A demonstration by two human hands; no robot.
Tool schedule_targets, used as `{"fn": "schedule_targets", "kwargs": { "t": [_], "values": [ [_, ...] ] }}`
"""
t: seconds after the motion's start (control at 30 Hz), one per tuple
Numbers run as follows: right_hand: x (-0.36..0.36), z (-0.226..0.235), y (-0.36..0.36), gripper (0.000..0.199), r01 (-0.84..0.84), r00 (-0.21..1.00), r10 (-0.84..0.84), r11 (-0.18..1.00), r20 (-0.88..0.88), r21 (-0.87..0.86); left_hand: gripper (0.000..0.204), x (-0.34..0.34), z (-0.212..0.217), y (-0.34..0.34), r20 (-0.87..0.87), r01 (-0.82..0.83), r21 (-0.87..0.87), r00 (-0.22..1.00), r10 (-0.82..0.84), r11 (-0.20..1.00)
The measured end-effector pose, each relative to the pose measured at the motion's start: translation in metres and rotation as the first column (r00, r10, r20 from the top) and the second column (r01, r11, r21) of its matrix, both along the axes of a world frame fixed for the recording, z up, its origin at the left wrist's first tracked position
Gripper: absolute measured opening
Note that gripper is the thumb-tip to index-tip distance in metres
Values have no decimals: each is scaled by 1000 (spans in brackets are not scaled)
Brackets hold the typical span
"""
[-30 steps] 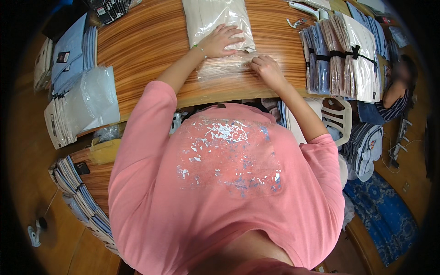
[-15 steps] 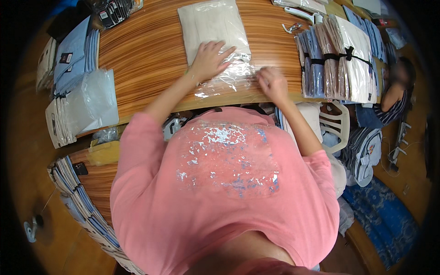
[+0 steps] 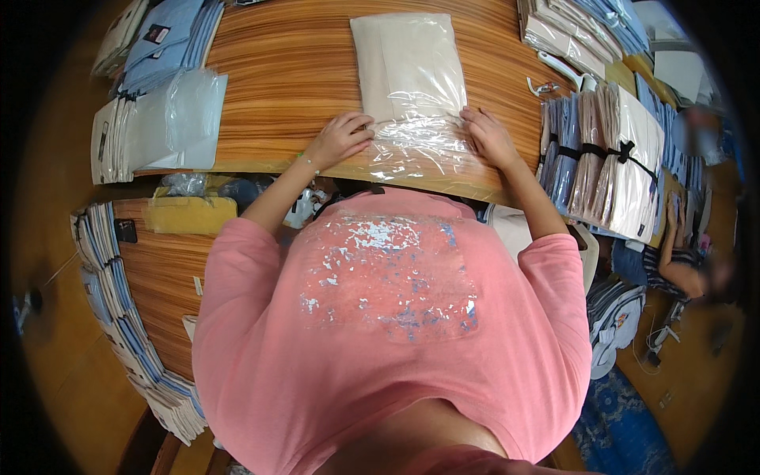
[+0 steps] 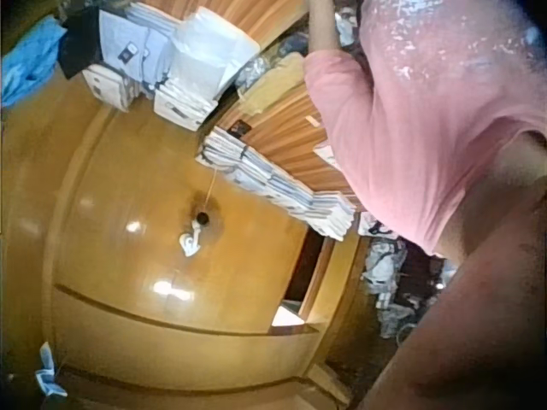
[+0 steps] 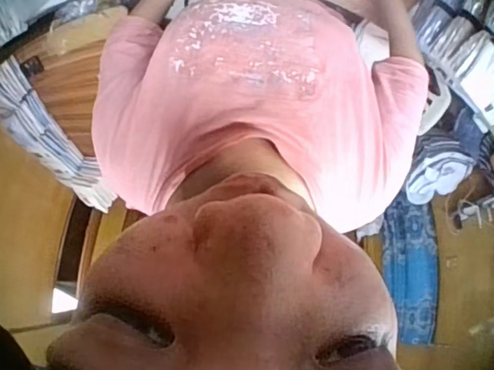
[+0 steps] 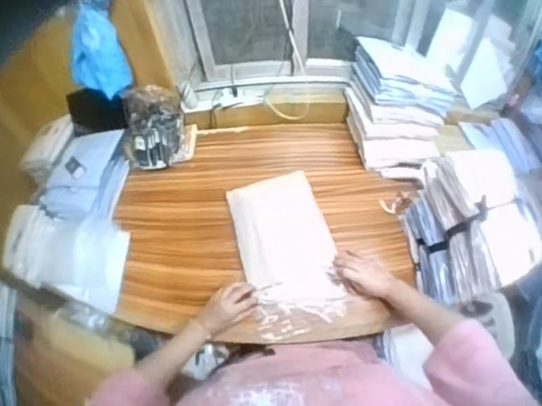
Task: The person packages garments by placing a folded light-colored shirt into a clear plastic bag, seals the bag by hand, and then ties a black ribbon around a stack of similar packaged shirts.
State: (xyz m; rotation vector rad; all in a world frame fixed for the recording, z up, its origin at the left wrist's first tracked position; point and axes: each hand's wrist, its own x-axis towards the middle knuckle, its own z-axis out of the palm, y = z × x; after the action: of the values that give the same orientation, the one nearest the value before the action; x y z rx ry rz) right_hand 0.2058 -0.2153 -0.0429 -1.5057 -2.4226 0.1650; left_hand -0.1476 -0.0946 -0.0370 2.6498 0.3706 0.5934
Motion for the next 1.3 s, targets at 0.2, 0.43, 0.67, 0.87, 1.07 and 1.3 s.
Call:
{"fn": "schedule_targets", "kwargs": {
  "t": [0.2, 0.43, 0.67, 0.87, 1.07, 1.3],
  "values": [
    [4, 2, 2, 23, -40, 998, 38, 999, 46, 22, 17, 6, -17, -3, -34, 37, -37, 999, -38, 999],
    [2, 9, -1, 17, -67, 990, 63, 998, 124, 21, 14, 7, 2, -13, -210, 88, 90, 975, -68, 992],
    [-12, 21, 14, 23, 300, 815, -455, 861, -358, -410, 17, 23, -8, -24, 60, -402, -342, 893, 446, 849],
    [-23, 13, 49, 33, 506, 653, -645, 762, -398, -405, 23, 48, -17, -5, -27, -603, -596, 676, 737, 531],
    [-24, -2, 52, 35, 553, 629, -662, 749, -407, -363, 22, 53, -2, 7, 2, -418, -812, 696, 718, 407],
    [-23, -8, 50, 32, 566, 582, -668, 743, -465, -358, 28, 71, 8, 35, 212, -602, -395, 675, 706, 694]
  ]
}}
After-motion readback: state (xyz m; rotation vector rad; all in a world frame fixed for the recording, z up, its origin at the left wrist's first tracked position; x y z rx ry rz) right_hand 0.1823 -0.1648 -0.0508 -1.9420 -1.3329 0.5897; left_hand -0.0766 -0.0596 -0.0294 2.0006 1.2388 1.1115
